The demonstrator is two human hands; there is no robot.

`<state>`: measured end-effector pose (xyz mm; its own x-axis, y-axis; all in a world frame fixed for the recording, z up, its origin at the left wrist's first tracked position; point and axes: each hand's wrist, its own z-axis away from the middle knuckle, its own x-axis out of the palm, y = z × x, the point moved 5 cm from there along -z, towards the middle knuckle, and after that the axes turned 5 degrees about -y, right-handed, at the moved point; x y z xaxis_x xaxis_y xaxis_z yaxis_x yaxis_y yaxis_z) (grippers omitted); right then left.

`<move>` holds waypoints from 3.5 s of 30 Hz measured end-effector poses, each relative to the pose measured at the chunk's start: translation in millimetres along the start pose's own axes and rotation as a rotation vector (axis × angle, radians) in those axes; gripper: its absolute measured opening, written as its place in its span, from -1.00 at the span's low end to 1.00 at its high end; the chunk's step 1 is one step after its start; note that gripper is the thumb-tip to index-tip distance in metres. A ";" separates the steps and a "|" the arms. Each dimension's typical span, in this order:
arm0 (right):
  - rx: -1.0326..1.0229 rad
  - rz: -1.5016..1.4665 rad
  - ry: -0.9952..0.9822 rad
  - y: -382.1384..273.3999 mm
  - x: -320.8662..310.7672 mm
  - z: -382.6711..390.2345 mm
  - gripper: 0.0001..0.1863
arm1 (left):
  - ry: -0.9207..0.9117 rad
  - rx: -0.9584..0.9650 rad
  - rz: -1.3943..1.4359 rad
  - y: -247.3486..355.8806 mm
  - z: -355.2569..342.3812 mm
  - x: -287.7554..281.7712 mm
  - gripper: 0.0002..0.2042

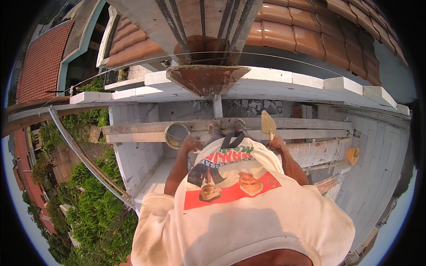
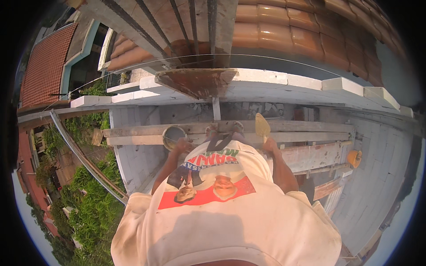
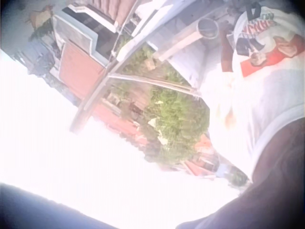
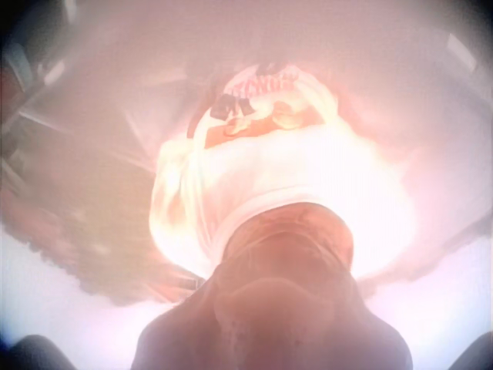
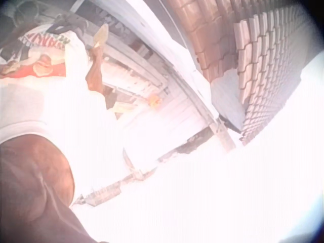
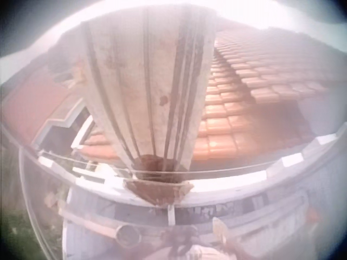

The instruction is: The person scoops wet cement from a bucket using a trowel and applies it to the joints of a white block wall. They smooth the cement into the gaps between the blocks and along the top edge of the wall, working on a rooftop construction site.

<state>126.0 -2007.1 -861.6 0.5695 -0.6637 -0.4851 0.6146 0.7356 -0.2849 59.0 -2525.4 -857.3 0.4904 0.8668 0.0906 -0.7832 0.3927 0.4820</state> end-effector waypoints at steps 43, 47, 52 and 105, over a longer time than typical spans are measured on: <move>0.085 -0.084 -0.077 -102.5 3.3 65.9 -0.64 | 0.220 0.202 -0.045 -30.8 16.0 -28.5 -0.53; 0.164 -0.115 -0.115 -84.7 13.6 61.6 -0.60 | 0.273 0.165 -0.093 -38.9 9.1 -30.7 -0.53; 0.185 -0.127 -0.139 -94.3 8.5 76.4 -0.68 | 0.291 0.133 -0.106 -34.8 12.4 -32.8 -0.53; 0.269 0.037 -0.416 -147.2 59.1 56.6 -0.56 | -0.136 -0.148 0.094 -151.7 -27.5 95.0 0.17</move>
<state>100.1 -2162.2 -801.5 0.7292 -0.6763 -0.1041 0.6780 0.7347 -0.0237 213.9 -2494.2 -945.8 0.4515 0.8562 0.2511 -0.8708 0.3615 0.3331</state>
